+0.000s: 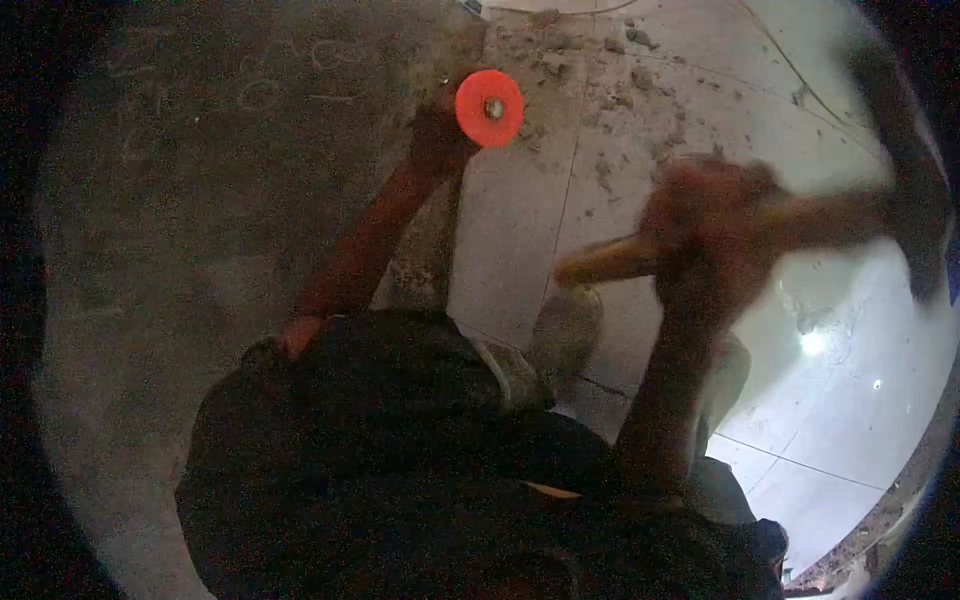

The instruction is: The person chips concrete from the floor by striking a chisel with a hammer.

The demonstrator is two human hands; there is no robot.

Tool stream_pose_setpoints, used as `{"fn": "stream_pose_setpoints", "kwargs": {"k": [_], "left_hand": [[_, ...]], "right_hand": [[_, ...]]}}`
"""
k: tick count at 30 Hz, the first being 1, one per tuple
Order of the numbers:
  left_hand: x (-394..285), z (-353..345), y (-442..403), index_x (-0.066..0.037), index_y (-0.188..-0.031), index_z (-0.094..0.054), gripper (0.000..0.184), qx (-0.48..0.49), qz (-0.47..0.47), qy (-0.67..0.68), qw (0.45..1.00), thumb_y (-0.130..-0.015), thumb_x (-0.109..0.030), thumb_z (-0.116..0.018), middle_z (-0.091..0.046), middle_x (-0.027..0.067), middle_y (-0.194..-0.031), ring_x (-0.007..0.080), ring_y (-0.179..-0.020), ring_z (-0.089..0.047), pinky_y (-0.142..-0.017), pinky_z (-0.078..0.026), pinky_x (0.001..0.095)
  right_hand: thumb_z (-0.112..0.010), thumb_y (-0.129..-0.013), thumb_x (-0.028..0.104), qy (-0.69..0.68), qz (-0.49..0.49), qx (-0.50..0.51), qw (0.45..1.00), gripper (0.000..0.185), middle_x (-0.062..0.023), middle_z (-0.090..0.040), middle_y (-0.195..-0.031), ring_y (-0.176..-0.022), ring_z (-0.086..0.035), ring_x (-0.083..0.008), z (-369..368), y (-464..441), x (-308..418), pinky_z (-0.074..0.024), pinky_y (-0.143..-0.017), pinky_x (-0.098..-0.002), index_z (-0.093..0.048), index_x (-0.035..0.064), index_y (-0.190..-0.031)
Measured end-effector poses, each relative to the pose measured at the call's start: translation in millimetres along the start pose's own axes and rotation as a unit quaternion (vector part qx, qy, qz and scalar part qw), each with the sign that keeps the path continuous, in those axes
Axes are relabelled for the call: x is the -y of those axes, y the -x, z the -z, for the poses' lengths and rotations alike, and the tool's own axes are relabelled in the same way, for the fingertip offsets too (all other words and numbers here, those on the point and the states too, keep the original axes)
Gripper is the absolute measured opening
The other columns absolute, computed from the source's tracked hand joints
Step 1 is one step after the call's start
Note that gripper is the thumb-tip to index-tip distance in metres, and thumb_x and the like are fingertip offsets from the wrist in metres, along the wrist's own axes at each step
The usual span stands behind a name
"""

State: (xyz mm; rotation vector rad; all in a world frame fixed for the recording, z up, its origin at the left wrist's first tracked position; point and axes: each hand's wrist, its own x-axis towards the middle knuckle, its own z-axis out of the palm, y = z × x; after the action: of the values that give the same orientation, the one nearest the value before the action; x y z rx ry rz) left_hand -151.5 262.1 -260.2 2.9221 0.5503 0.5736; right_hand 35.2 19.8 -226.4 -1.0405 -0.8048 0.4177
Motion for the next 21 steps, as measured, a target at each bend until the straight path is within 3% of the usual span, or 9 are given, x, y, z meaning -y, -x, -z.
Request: {"fn": "stream_pose_setpoints", "kwargs": {"k": [1,3,9,11,15,17,18,20,21], "left_hand": [[5.2,-3.1,-0.2,-0.008,-0.097,-0.060,0.030,-0.016,0.007,0.017,1.000,-0.072,-0.019,-0.073,-0.060,0.0067,-0.100,0.0236,-0.070,-0.064,-0.059,-0.052,0.0352],[4.1,0.6,-0.4,-0.008,-0.098,-0.060,0.032,-0.020,-0.008,0.006,1.000,-0.072,-0.021,-0.073,-0.060,0.0075,-0.099,0.0240,-0.070,-0.064,-0.059,-0.052,0.0354],[4.7,-16.2,-19.0,-0.007,-0.099,-0.060,0.033,0.018,-0.046,-0.083,0.995,-0.073,-0.023,-0.073,-0.061,0.0090,-0.097,0.0257,-0.070,-0.064,-0.060,-0.053,0.0370],[-2.6,-16.6,17.8,-0.007,-0.099,-0.060,0.033,0.045,-0.004,-0.100,0.994,-0.073,-0.023,-0.072,-0.061,0.0089,-0.096,0.0259,-0.071,-0.064,-0.061,-0.053,0.0373],[4.1,4.5,-4.1,-0.007,-0.101,-0.060,0.034,-0.002,-0.039,-0.030,0.999,-0.074,-0.023,-0.072,-0.060,0.0081,-0.103,0.0255,-0.073,-0.065,-0.063,-0.053,0.0365],[7.6,9.5,-1.3,-0.007,-0.103,-0.060,0.034,-0.013,-0.042,-0.033,0.998,-0.074,-0.023,-0.071,-0.060,0.0076,-0.107,0.0256,-0.075,-0.065,-0.064,-0.054,0.0362],[11.3,6.0,-0.7,-0.008,-0.102,-0.060,0.034,-0.014,-0.036,-0.021,0.999,-0.074,-0.023,-0.071,-0.060,0.0078,-0.107,0.0257,-0.075,-0.065,-0.063,-0.054,0.0362],[10.2,-9.5,0.6,-0.008,-0.102,-0.060,0.034,-0.017,-0.045,-0.001,0.999,-0.074,-0.022,-0.072,-0.059,0.0079,-0.108,0.0259,-0.075,-0.065,-0.063,-0.054,0.0361],[11.0,-10.8,8.9,-0.008,-0.102,-0.060,0.034,0.019,-0.038,-0.025,0.999,-0.073,-0.022,-0.072,-0.059,0.0083,-0.108,0.0261,-0.076,-0.065,-0.064,-0.054,0.0358]], "right_hand": [[-0.047,-0.089,0.018,-0.309,-0.014,-0.062,0.949,0.022,-0.0036,-0.045,-0.062,-0.053,-0.041,-0.0103,-2.4,-8.9,13.2,-0.0394,-0.045,-0.0268,-0.043,0.0097,-0.070],[-0.046,-0.091,0.018,-0.386,0.074,-0.025,0.919,0.019,-0.0037,-0.047,-0.067,-0.058,-0.046,-0.0126,-8.4,0.7,-8.4,-0.0426,-0.048,-0.0270,-0.045,0.0077,-0.075],[-0.064,-0.078,0.018,-0.016,-0.446,0.089,0.890,0.020,-0.0029,-0.055,-0.074,-0.058,-0.053,-0.0113,-53.1,51.1,-67.5,-0.0440,-0.046,-0.0291,-0.053,0.0031,-0.082],[-0.062,-0.080,0.014,0.050,-0.263,-0.017,0.963,0.015,-0.0021,-0.050,-0.068,-0.052,-0.047,-0.0117,-25.0,37.1,-53.5,-0.0421,-0.044,-0.0280,-0.050,0.0062,-0.075],[-0.053,-0.087,0.022,-0.382,0.038,-0.033,0.923,0.018,-0.0045,-0.048,-0.067,-0.057,-0.047,-0.0159,10.1,-21.9,-0.4,-0.0439,-0.044,-0.0272,-0.047,0.0108,-0.075],[-0.048,-0.089,0.018,-0.167,0.119,-0.191,0.960,0.016,-0.0038,-0.046,-0.065,-0.055,-0.046,-0.0164,-27.4,14.3,-58.4,-0.0462,-0.046,-0.0331,-0.048,0.0105,-0.075],[-0.052,-0.087,0.019,0.176,0.139,0.002,0.974,0.013,-0.0044,-0.050,-0.073,-0.065,-0.050,-0.0151,-44.3,73.2,-119.2,-0.0464,-0.055,-0.0312,-0.049,0.0077,-0.083],[-0.064,-0.078,0.018,0.019,-0.490,0.189,0.851,0.021,-0.0112,-0.062,-0.081,-0.058,-0.058,-0.0180,-75.6,45.9,-63.0,-0.0452,-0.047,-0.0340,-0.054,0.0000,-0.077],[-0.064,-0.078,0.018,0.021,-0.491,0.179,0.852,0.021,-0.0112,-0.062,-0.081,-0.058,-0.058,-0.0180,-64.2,39.7,-54.7,-0.0452,-0.047,-0.0340,-0.054,0.0000,-0.077]]}}
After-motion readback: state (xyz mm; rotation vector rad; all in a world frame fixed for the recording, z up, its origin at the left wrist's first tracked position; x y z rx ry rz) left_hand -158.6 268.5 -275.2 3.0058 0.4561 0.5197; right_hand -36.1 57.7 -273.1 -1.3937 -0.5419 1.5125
